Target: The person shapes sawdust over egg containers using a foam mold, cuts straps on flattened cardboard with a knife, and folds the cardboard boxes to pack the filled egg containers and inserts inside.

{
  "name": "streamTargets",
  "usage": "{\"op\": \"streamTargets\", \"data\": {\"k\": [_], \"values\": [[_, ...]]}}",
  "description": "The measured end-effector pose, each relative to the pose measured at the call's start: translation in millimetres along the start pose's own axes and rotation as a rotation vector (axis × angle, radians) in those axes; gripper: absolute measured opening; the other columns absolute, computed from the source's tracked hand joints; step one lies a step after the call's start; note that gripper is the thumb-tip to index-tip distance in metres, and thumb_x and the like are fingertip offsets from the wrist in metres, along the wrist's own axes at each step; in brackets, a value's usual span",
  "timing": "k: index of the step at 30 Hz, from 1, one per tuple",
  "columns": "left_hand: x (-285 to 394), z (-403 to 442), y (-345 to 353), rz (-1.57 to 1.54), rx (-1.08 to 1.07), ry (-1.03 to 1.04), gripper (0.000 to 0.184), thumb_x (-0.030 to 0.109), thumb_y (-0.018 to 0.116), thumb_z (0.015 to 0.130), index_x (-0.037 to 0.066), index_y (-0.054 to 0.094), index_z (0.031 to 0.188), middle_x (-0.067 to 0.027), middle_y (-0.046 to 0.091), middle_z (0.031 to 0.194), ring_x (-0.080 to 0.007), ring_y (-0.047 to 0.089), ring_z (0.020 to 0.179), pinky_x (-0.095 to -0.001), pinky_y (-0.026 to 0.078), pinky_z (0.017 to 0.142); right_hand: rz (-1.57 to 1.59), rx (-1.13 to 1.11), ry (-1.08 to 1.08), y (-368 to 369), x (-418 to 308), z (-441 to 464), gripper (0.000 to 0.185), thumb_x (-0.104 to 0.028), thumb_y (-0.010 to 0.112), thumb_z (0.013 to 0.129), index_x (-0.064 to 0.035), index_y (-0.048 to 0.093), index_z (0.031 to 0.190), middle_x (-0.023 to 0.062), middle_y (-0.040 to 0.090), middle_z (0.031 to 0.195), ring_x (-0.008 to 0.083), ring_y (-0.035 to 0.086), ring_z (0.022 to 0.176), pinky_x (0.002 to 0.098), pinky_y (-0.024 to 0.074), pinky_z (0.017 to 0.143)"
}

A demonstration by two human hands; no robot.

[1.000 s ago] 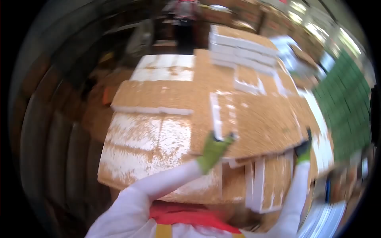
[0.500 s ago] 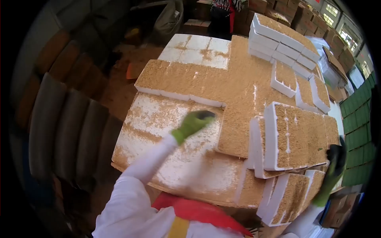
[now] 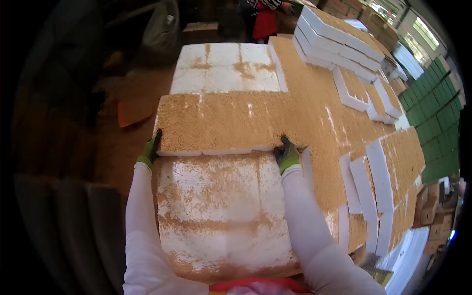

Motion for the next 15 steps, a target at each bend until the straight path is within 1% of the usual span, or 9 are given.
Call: {"op": "streamTargets", "data": {"k": [1, 2, 5, 6, 9, 10, 11, 13, 15], "values": [[5.6, -4.7, 10.9, -0.12, -0.071, -0.004, 0.064, 0.054, 0.061, 0.087, 0.011, 0.056, 0.133, 0.0001, 0.06, 0.127, -0.0185, 0.06, 0.105, -0.0368, 0.051, 0.079, -0.005, -0.033, 0.021, 1.5, -2.7, -0.6, 0.014, -0.009, 0.073, 0.079, -0.0123, 0.06, 0.084, 0.0058, 0.049, 0.067, 0.0206, 0.051, 0.062, 0.0319, 0.0487, 0.055], [10.4, -11.8, 5.8, 0.038, 0.009, -0.086, 0.061, 0.053, 0.061, 0.087, 0.012, 0.058, 0.131, 0.0009, 0.062, 0.123, -0.0184, 0.06, 0.103, -0.0379, 0.052, 0.075, 0.021, 0.083, 0.061, -1.5, -0.8, -0.9, 0.011, -0.007, 0.07, 0.081, -0.0124, 0.061, 0.084, 0.0034, 0.047, 0.062, 0.0177, 0.048, 0.053, 0.0292, 0.0458, 0.048], [8.2, 10.2, -11.3, 0.146, 0.071, -0.056, 0.06, 0.054, 0.061, 0.087, 0.012, 0.06, 0.13, -0.001, 0.063, 0.121, -0.0187, 0.061, 0.1, -0.0389, 0.053, 0.07, 0.099, 0.094, 0.079, 9.9, 2.1, -8.3, 0.01, -0.01, 0.071, 0.082, -0.0135, 0.061, 0.082, 0.0009, 0.044, 0.058, 0.0146, 0.044, 0.048, 0.0257, 0.0409, 0.042], [19.8, 8.5, -9.3, 0.101, 0.046, -0.034, 0.06, 0.054, 0.062, 0.087, 0.011, 0.06, 0.129, -0.0019, 0.063, 0.119, -0.0184, 0.062, 0.098, -0.0384, 0.053, 0.069, 0.062, 0.111, 0.044, 17.5, -0.7, -19.4, 0.029, -0.016, 0.077, 0.078, -0.0163, 0.049, 0.07, -0.0004, 0.041, 0.054, 0.0151, 0.043, 0.048, 0.0273, 0.0358, 0.039], [67.6, -27.1, -1.9, -0.028, -0.035, 0.005, 0.062, 0.055, 0.065, 0.084, 0.009, 0.062, 0.126, -0.0046, 0.066, 0.113, -0.0176, 0.063, 0.092, -0.0371, 0.053, 0.066, -0.029, 0.048, -0.007, 33.2, -8.5, -42.3, 0.031, -0.025, 0.079, 0.077, -0.0179, 0.049, 0.071, -0.0011, 0.041, 0.054, 0.014, 0.044, 0.049, 0.0249, 0.0356, 0.041], [61.7, -16.3, 0.4, -0.167, -0.123, -0.043, 0.061, 0.052, 0.063, 0.087, 0.008, 0.058, 0.129, -0.0053, 0.065, 0.113, -0.0179, 0.064, 0.091, -0.0369, 0.053, 0.066, -0.059, 0.088, -0.009, 33.8, -8.5, -39.9, 0.034, -0.033, 0.078, 0.078, -0.0198, 0.048, 0.07, -0.0015, 0.041, 0.056, 0.0142, 0.046, 0.054, 0.03, 0.0384, 0.046], [49.8, 4.0, 6.4, -0.339, -0.285, -0.058, 0.06, 0.049, 0.061, 0.089, 0.008, 0.052, 0.133, -0.0068, 0.064, 0.116, -0.0195, 0.064, 0.091, -0.0369, 0.053, 0.068, -0.127, 0.16, 0.044, 29.3, -2.7, -40.6, 0.031, -0.035, 0.077, 0.078, -0.0191, 0.051, 0.077, 0.0002, 0.046, 0.062, 0.0163, 0.05, 0.059, 0.0341, 0.0418, 0.051], [76.7, -29.3, 22.5, -0.342, -0.38, -0.059, 0.059, 0.045, 0.06, 0.091, 0.009, 0.048, 0.137, -0.0081, 0.061, 0.124, -0.0205, 0.064, 0.096, -0.037, 0.054, 0.073, -0.242, 0.294, 0.134, 28.0, 6.5, -40.8, 0.031, -0.039, 0.077, 0.078, -0.0176, 0.058, 0.09, 0.0034, 0.057, 0.073, 0.0205, 0.057, 0.068, 0.0422, 0.0485, 0.059], [70.3, -26.0, 32.8, -0.419, -0.433, -0.049, 0.057, 0.042, 0.06, 0.092, 0.01, 0.048, 0.137, -0.0077, 0.059, 0.127, -0.0209, 0.063, 0.101, -0.0375, 0.055, 0.078, -0.018, 0.018, 0.045, 53.3, 12.9, -31.0, 0.048, -0.04, 0.077, 0.078, -0.0154, 0.054, 0.112, 0.0086, 0.06, 0.097, 0.026, 0.06, 0.085, 0.0506, 0.0497, 0.072]]}}
Point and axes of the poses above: each hand's wrist, its own z-axis towards the middle knuckle, its own y-axis out of the palm, x = y × z, the point moved 7 cm from there along z, towards the middle knuckle
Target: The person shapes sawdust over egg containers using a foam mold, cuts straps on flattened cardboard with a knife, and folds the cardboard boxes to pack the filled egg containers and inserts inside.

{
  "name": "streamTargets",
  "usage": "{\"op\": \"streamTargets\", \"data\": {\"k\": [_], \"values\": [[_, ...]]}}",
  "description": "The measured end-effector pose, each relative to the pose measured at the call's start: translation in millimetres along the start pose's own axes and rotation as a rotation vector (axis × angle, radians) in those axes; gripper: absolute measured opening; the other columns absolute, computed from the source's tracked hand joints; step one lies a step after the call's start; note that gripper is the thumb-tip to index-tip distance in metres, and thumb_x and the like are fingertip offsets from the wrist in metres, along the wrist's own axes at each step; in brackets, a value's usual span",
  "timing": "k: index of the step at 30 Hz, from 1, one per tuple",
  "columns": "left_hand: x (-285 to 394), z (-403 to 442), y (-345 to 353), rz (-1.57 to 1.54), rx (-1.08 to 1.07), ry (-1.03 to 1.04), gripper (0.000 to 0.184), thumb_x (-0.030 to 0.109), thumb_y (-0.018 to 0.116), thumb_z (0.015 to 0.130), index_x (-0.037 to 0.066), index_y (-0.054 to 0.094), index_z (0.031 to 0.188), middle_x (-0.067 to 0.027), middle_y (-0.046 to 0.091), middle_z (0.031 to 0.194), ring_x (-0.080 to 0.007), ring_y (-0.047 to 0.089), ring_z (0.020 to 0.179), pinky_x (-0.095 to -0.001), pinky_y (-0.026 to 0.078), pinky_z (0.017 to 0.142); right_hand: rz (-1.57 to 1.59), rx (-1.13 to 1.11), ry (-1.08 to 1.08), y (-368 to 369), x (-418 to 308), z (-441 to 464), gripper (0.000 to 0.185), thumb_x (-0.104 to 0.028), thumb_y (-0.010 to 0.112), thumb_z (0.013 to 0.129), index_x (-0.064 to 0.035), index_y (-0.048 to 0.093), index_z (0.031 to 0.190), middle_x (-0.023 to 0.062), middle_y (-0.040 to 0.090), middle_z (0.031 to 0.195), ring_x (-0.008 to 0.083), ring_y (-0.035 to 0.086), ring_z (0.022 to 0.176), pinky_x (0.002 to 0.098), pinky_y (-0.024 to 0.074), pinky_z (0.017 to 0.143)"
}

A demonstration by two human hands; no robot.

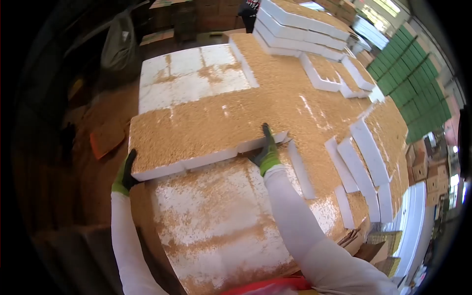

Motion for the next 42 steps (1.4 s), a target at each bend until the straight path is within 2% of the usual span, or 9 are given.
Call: {"op": "streamTargets", "data": {"k": [3, 7, 9, 15, 23, 28, 31, 33, 42], "values": [[-21.3, -14.2, -22.0, 0.13, 0.167, -0.109, 0.061, 0.045, 0.063, 0.09, 0.009, 0.048, 0.137, -0.0068, 0.057, 0.13, -0.0218, 0.06, 0.109, -0.0395, 0.054, 0.085, -0.073, 0.225, -0.126, 0.7, 12.2, -11.0, 0.081, -0.04, 0.077, 0.079, -0.0102, 0.036, 0.142, 0.0176, 0.049, 0.135, 0.0331, 0.052, 0.117, 0.055, 0.0455, 0.095], [-58.8, -44.9, 8.0, -0.177, -0.298, -0.105, 0.061, 0.043, 0.051, 0.097, 0.006, 0.039, 0.144, -0.0113, 0.048, 0.142, -0.0285, 0.049, 0.126, -0.0443, 0.043, 0.103, -0.417, 0.339, -0.455, 1.0, -31.5, -82.2, 0.088, -0.035, 0.083, 0.074, 0.002, 0.035, 0.137, 0.0188, 0.05, 0.13, 0.0307, 0.052, 0.115, 0.0443, 0.0476, 0.093], [-73.8, -85.4, 4.7, -0.244, -0.207, -0.128, 0.062, 0.041, 0.051, 0.097, 0.003, 0.036, 0.144, -0.0129, 0.044, 0.145, -0.0293, 0.047, 0.128, -0.0434, 0.039, 0.106, -0.213, 0.284, -0.081, 18.8, -31.9, -156.2, 0.076, -0.028, 0.082, 0.075, -0.0059, 0.038, 0.134, 0.0123, 0.056, 0.122, 0.0244, 0.059, 0.102, 0.0378, 0.054, 0.081], [-103.3, -206.4, 37.8, -0.116, 0.04, -0.087, 0.068, 0.044, 0.053, 0.095, 0.001, 0.034, 0.145, -0.0147, 0.041, 0.146, -0.0306, 0.044, 0.13, -0.0437, 0.036, 0.109, -0.148, -0.032, -0.492, -27.2, -53.4, -169.0, 0.061, -0.019, 0.078, 0.082, -0.0086, 0.037, 0.126, 0.0097, 0.061, 0.111, 0.0158, 0.061, 0.097, 0.0339, 0.0554, 0.075], [-81.1, -281.4, 144.6, 0.402, 0.132, 0.254, 0.077, 0.048, 0.057, 0.092, -0.002, 0.033, 0.145, -0.0164, 0.04, 0.147, -0.0321, 0.041, 0.132, -0.0449, 0.032, 0.111, -0.434, -0.148, -0.901, -92.2, -206.6, -310.0, 0.043, -0.008, 0.062, 0.09, -0.0004, 0.049, 0.131, 0.0143, 0.053, 0.133, 0.0207, 0.048, 0.126, 0.0356, 0.0418, 0.103], [-93.3, -323.2, 269.4, 0.707, 0.012, 0.494, 0.076, 0.043, 0.06, 0.091, -0.003, 0.033, 0.145, -0.0175, 0.039, 0.147, -0.0325, 0.041, 0.132, -0.0454, 0.032, 0.111, -0.046, -0.09, -0.651, -176.1, -320.3, -391.6, 0.049, -0.028, 0.062, 0.093, -0.0066, 0.051, 0.135, 0.007, 0.053, 0.134, 0.0183, 0.053, 0.119, 0.0299, 0.0469, 0.097], [-98.3, -335.6, 397.5, 0.364, -0.148, 0.374, 0.062, 0.032, 0.055, 0.096, -0.002, 0.035, 0.144, -0.0163, 0.042, 0.144, -0.0296, 0.045, 0.129, -0.0429, 0.037, 0.109, -0.447, -0.141, -1.115, -265.1, -406.4, -377.2, 0.05, -0.026, 0.065, 0.09, -0.0066, 0.051, 0.134, 0.0084, 0.058, 0.126, 0.0206, 0.058, 0.111, 0.0315, 0.049, 0.095], [-112.1, -331.5, 478.3, 0.019, -0.274, 0.197, 0.057, 0.035, 0.049, 0.099, 0.0, 0.038, 0.142, -0.0146, 0.045, 0.142, -0.0277, 0.048, 0.128, -0.0422, 0.04, 0.106, -0.032, -0.203, -0.669, -270.4, -455.6, -394.4, 0.05, -0.027, 0.068, 0.089, -0.0072, 0.052, 0.132, 0.0098, 0.062, 0.12, 0.0226, 0.062, 0.103, 0.0349, 0.0522, 0.09], [-135.0, -260.2, 732.1, 0.232, -0.221, 0.13, 0.053, 0.04, 0.054, 0.096, 0.017, 0.042, 0.143, -0.0005, 0.044, 0.142, -0.0244, 0.053, 0.119, -0.0451, 0.05, 0.09, -0.211, -0.005, -0.49, -367.4, -695.0, -157.0, 0.083, -0.047, 0.079, 0.073, 0.0066, 0.05, 0.128, 0.0177, 0.063, 0.108, 0.0283, 0.065, 0.086, 0.0406, 0.0567, 0.065]]}}
Point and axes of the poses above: each hand's wrist, its own z-axis towards the middle knuckle, its own y-axis out of the palm, x = y × z, the point moved 7 cm from there along z, towards the middle knuckle
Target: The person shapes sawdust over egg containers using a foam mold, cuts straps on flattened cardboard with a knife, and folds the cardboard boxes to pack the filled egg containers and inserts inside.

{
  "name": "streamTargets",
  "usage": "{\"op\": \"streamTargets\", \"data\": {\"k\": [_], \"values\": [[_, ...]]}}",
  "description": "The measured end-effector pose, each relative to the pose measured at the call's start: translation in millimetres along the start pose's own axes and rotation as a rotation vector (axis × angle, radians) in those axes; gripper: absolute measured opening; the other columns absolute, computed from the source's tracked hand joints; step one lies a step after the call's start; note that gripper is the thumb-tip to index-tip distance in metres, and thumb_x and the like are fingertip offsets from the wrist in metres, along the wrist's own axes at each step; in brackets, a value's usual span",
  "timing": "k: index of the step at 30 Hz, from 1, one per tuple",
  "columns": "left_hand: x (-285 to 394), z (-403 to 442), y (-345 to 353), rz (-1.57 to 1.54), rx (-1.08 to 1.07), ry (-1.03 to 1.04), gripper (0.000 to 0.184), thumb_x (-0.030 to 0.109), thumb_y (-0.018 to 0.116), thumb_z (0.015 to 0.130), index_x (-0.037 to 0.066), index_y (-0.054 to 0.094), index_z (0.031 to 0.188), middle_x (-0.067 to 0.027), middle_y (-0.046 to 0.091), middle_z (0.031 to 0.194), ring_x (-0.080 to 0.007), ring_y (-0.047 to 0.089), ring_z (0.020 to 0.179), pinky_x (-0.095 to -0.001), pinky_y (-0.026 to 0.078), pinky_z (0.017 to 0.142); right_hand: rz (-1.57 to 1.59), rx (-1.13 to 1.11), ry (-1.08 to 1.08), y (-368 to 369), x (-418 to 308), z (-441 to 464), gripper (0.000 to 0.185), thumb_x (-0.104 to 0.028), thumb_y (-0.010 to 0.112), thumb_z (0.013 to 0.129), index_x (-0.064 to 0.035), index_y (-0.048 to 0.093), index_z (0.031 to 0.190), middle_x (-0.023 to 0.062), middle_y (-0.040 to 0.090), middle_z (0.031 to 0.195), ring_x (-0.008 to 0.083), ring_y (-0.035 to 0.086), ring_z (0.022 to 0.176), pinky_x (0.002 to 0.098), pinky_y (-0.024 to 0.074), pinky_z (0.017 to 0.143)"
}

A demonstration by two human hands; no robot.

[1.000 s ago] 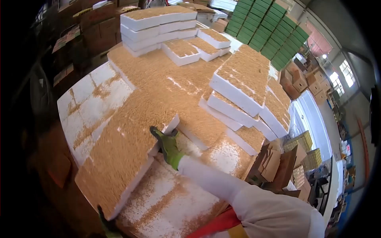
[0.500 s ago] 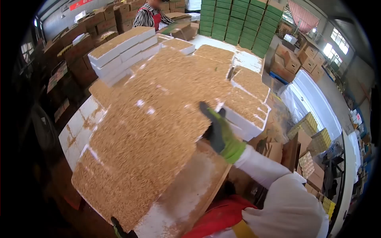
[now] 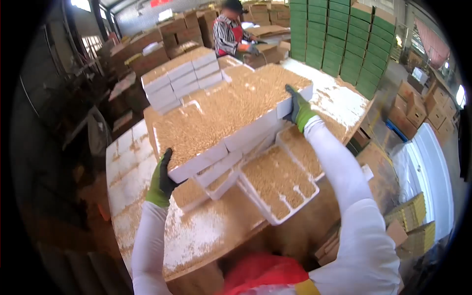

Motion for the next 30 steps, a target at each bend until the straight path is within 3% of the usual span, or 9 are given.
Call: {"op": "streamTargets", "data": {"k": [4, 7, 9, 12, 13, 15, 17, 25, 30], "values": [[-3.4, 49.0, 3.5, 0.381, 0.028, 0.013, 0.065, 0.062, 0.049, 0.091, 0.025, 0.041, 0.145, 0.0022, 0.055, 0.132, -0.0182, 0.062, 0.1, -0.0384, 0.055, 0.063, -0.455, 0.156, -0.181, -9.8, -28.3, -4.2, 0.095, -0.052, 0.071, 0.078, 0.008, 0.033, 0.141, 0.0228, 0.049, 0.132, 0.028, 0.057, 0.108, 0.0387, 0.0508, 0.086], [7.6, 22.0, 20.6, 0.643, 0.151, -0.153, 0.076, 0.058, 0.052, 0.092, 0.006, 0.036, 0.145, -0.0107, 0.047, 0.141, -0.0252, 0.05, 0.121, -0.0403, 0.046, 0.097, -0.784, 0.13, -0.329, -11.3, -25.9, 6.6, 0.087, -0.048, 0.065, 0.083, 0.004, 0.03, 0.144, 0.0244, 0.046, 0.136, 0.0306, 0.054, 0.115, 0.0408, 0.047, 0.093], [23.1, 14.7, 70.7, 0.255, -0.116, 0.226, 0.065, 0.043, 0.051, 0.097, 0.0, 0.037, 0.143, -0.0099, 0.046, 0.142, -0.0255, 0.05, 0.122, -0.0358, 0.041, 0.102, -0.897, 0.091, -0.414, -18.5, -18.0, 5.2, 0.083, -0.046, 0.061, 0.086, 0.0014, 0.028, 0.145, 0.0254, 0.044, 0.138, 0.0322, 0.052, 0.12, 0.0422, 0.0445, 0.098], [18.6, 14.1, 44.4, 0.24, -0.068, 0.293, 0.061, 0.04, 0.051, 0.098, -0.001, 0.038, 0.141, -0.0122, 0.044, 0.142, -0.0256, 0.047, 0.125, -0.0384, 0.039, 0.104, -0.652, 0.056, -0.613, -52.5, -3.6, -42.2, 0.075, -0.042, 0.056, 0.091, -0.0025, 0.025, 0.148, 0.0269, 0.041, 0.142, 0.0348, 0.048, 0.128, 0.0442, 0.0407, 0.104], [12.9, 14.2, 35.4, 0.23, -0.072, 0.307, 0.06, 0.038, 0.051, 0.098, -0.001, 0.039, 0.141, -0.0129, 0.043, 0.142, -0.0257, 0.046, 0.126, -0.0392, 0.039, 0.104, -0.438, 0.175, -0.566, -75.1, -3.6, -93.8, 0.079, -0.039, 0.07, 0.083, 0.0021, 0.034, 0.141, 0.0296, 0.052, 0.129, 0.0341, 0.058, 0.115, 0.0407, 0.0471, 0.095], [-1.4, 13.6, 31.1, 0.211, -0.111, 0.329, 0.057, 0.036, 0.051, 0.098, -0.002, 0.039, 0.14, -0.0144, 0.042, 0.142, -0.0257, 0.045, 0.128, -0.041, 0.038, 0.106, -0.219, 0.178, -0.798, -118.0, -8.7, -182.7, 0.056, -0.014, 0.071, 0.085, -0.0001, 0.044, 0.132, 0.0121, 0.064, 0.101, 0.0191, 0.065, 0.087, 0.0289, 0.0521, 0.077], [-12.5, 15.3, 49.5, 0.278, -0.119, 0.363, 0.056, 0.035, 0.051, 0.098, -0.002, 0.04, 0.139, -0.0151, 0.042, 0.142, -0.0258, 0.044, 0.129, -0.0417, 0.037, 0.107, -0.001, 0.297, -0.839, -172.5, 31.1, -237.6, 0.044, 0.002, 0.065, 0.087, -0.0012, 0.049, 0.128, 0.0059, 0.063, 0.101, 0.0078, 0.06, 0.091, 0.0205, 0.0491, 0.077], [-73.4, -7.4, 243.4, 0.788, -0.29, 0.56, 0.062, 0.034, 0.057, 0.093, -0.002, 0.039, 0.14, -0.0151, 0.043, 0.142, -0.0259, 0.043, 0.13, -0.0405, 0.034, 0.109, -0.109, 1.072, -0.283, -395.7, 274.7, -406.3, 0.027, 0.002, 0.061, 0.086, -0.0053, 0.058, 0.112, 0.0046, 0.062, 0.1, 0.011, 0.063, 0.088, 0.025, 0.0509, 0.078], [-67.3, -48.3, 386.6, 0.91, -0.549, 0.84, 0.065, 0.034, 0.061, 0.09, -0.003, 0.039, 0.14, -0.0151, 0.044, 0.142, -0.0261, 0.042, 0.131, -0.0397, 0.032, 0.11, 0.575, 1.431, 0.086, -475.1, 487.7, -513.1, 0.02, -0.026, 0.057, 0.094, -0.0124, 0.056, 0.109, 0.0074, 0.064, 0.088, 0.0239, 0.066, 0.068, 0.0349, 0.0508, 0.052]]}}
Point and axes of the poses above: each hand's wrist, its own z-axis towards the middle knuckle, its own y-axis out of the palm, x = y × z, the point moved 7 cm from there along z, towards the middle knuckle
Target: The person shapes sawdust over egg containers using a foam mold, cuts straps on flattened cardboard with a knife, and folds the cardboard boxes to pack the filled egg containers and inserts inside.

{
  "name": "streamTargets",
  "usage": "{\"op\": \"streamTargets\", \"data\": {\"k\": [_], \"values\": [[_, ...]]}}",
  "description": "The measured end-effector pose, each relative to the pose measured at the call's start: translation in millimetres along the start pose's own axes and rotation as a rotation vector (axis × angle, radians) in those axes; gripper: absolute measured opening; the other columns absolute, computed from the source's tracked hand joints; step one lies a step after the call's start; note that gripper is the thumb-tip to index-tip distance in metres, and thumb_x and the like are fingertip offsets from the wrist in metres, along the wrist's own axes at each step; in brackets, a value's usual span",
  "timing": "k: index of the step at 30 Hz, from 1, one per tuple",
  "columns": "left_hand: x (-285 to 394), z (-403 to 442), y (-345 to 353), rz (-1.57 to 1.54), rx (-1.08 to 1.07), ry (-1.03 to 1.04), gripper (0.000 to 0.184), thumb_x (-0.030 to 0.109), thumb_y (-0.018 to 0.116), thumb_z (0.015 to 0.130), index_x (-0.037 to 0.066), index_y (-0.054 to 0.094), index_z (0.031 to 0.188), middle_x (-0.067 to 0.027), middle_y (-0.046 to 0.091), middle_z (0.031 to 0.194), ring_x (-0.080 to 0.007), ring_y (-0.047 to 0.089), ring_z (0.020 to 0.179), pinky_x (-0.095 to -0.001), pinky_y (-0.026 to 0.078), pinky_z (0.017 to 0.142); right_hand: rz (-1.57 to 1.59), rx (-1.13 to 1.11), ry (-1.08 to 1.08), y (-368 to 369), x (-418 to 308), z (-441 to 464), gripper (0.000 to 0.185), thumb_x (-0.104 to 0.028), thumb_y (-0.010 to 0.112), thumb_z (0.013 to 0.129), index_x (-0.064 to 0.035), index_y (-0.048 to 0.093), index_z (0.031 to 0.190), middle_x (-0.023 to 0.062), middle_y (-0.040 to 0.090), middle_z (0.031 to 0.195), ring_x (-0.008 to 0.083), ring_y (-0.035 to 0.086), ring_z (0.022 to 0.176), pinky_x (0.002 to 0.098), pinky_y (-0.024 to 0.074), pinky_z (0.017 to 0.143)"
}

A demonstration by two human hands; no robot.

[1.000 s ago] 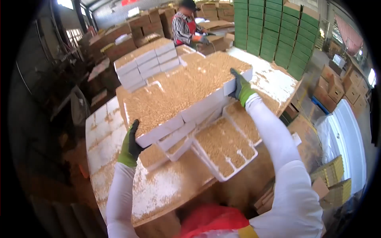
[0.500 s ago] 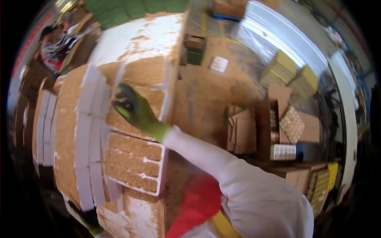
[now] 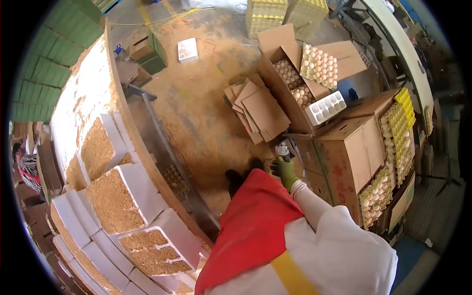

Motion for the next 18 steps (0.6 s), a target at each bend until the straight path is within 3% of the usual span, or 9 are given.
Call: {"op": "streamTargets", "data": {"k": [4, 5, 8, 10, 12, 14, 16, 17, 18], "values": [[108.1, 70.7, 105.3, 0.014, -0.354, 0.367, 0.068, 0.033, 0.064, 0.088, -0.003, 0.038, 0.14, -0.0151, 0.045, 0.142, -0.0261, 0.041, 0.132, -0.0391, 0.031, 0.111, 0.006, 0.041, 0.158, -26.8, -14.5, 12.1, 0.024, -0.032, 0.053, 0.096, -0.0143, 0.055, 0.113, 0.0078, 0.065, 0.091, 0.0254, 0.066, 0.069, 0.0348, 0.0507, 0.052], [127.4, 78.0, 146.3, 0.007, -0.519, 0.44, 0.069, 0.033, 0.065, 0.088, -0.003, 0.038, 0.14, -0.0151, 0.045, 0.142, -0.0262, 0.041, 0.132, -0.0389, 0.031, 0.111, 0.049, 0.009, 0.21, -35.6, 5.1, 35.1, 0.033, -0.043, 0.051, 0.095, -0.0146, 0.056, 0.112, 0.0073, 0.065, 0.091, 0.0262, 0.066, 0.07, 0.0377, 0.0508, 0.054], [158.2, 35.6, 307.8, -0.22, -1.237, 0.576, 0.07, 0.032, 0.073, 0.081, 0.003, 0.045, 0.138, -0.0144, 0.048, 0.138, -0.0285, 0.044, 0.129, -0.0401, 0.034, 0.109, 0.205, 0.076, 0.335, -49.1, 31.0, 77.9, 0.037, -0.045, 0.054, 0.094, -0.0149, 0.055, 0.115, 0.0081, 0.065, 0.089, 0.0213, 0.064, 0.068, 0.0346, 0.0489, 0.052], [137.9, 3.4, 400.7, -0.083, -1.385, 0.635, 0.066, 0.033, 0.075, 0.078, 0.005, 0.051, 0.133, -0.0149, 0.055, 0.129, -0.0297, 0.053, 0.121, -0.0382, 0.04, 0.102, 0.161, 0.07, 0.378, -52.8, 39.6, 105.8, 0.044, -0.053, 0.053, 0.091, -0.0162, 0.055, 0.115, 0.0079, 0.065, 0.089, 0.0214, 0.064, 0.07, 0.0352, 0.0479, 0.054], [122.0, -35.8, 488.5, 0.063, -1.475, 0.689, 0.056, 0.021, 0.075, 0.078, 0.006, 0.055, 0.128, -0.0126, 0.06, 0.125, -0.023, 0.056, 0.117, -0.0363, 0.041, 0.102, 0.125, 0.183, 0.398, -49.4, 30.7, 129.2, 0.042, -0.052, 0.055, 0.091, -0.0159, 0.056, 0.111, 0.0066, 0.064, 0.09, 0.0225, 0.061, 0.068, 0.0356, 0.0464, 0.055], [84.8, -69.8, 576.6, 0.101, -1.604, 0.617, 0.051, 0.022, 0.076, 0.078, 0.006, 0.059, 0.123, -0.0123, 0.061, 0.122, -0.0212, 0.058, 0.114, -0.0341, 0.045, 0.097, 0.104, 0.201, 0.33, -48.6, 28.3, 164.9, 0.053, -0.057, 0.057, 0.088, -0.0129, 0.057, 0.116, 0.0039, 0.063, 0.094, 0.0226, 0.063, 0.079, 0.0398, 0.0486, 0.061], [10.0, -105.4, 682.6, 0.001, -1.682, 0.233, 0.052, 0.026, 0.077, 0.078, 0.005, 0.06, 0.122, -0.012, 0.062, 0.123, -0.0219, 0.059, 0.114, -0.0339, 0.045, 0.096, 0.106, 0.269, 0.364, -48.7, 30.4, 196.5, 0.046, -0.05, 0.062, 0.087, -0.0153, 0.056, 0.118, 0.0033, 0.063, 0.096, 0.0207, 0.062, 0.083, 0.0381, 0.0491, 0.063], [-7.5, -120.7, 726.2, 0.042, -1.663, 0.231, 0.056, 0.031, 0.077, 0.077, 0.006, 0.058, 0.124, -0.0124, 0.061, 0.125, -0.0227, 0.058, 0.115, -0.0341, 0.044, 0.097, 0.1, 0.306, 0.384, -51.6, 32.6, 211.6, 0.044, -0.046, 0.065, 0.087, -0.0164, 0.056, 0.118, 0.003, 0.062, 0.098, 0.0198, 0.062, 0.085, 0.0372, 0.0493, 0.064], [-18.8, -137.4, 768.2, 0.085, -1.646, 0.227, 0.061, 0.035, 0.077, 0.077, 0.006, 0.057, 0.127, -0.0128, 0.06, 0.128, -0.0235, 0.057, 0.117, -0.0342, 0.044, 0.098, 0.184, 0.293, 0.265, -58.4, 54.6, 240.8, 0.041, -0.041, 0.067, 0.087, -0.0168, 0.056, 0.118, 0.0024, 0.062, 0.1, 0.0188, 0.061, 0.087, 0.0362, 0.0494, 0.064]]}}
Point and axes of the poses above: each hand's wrist, its own z-axis towards the middle knuckle, its own y-axis out of the palm, x = y × z, the point moved 7 cm from there along z, towards the middle knuckle
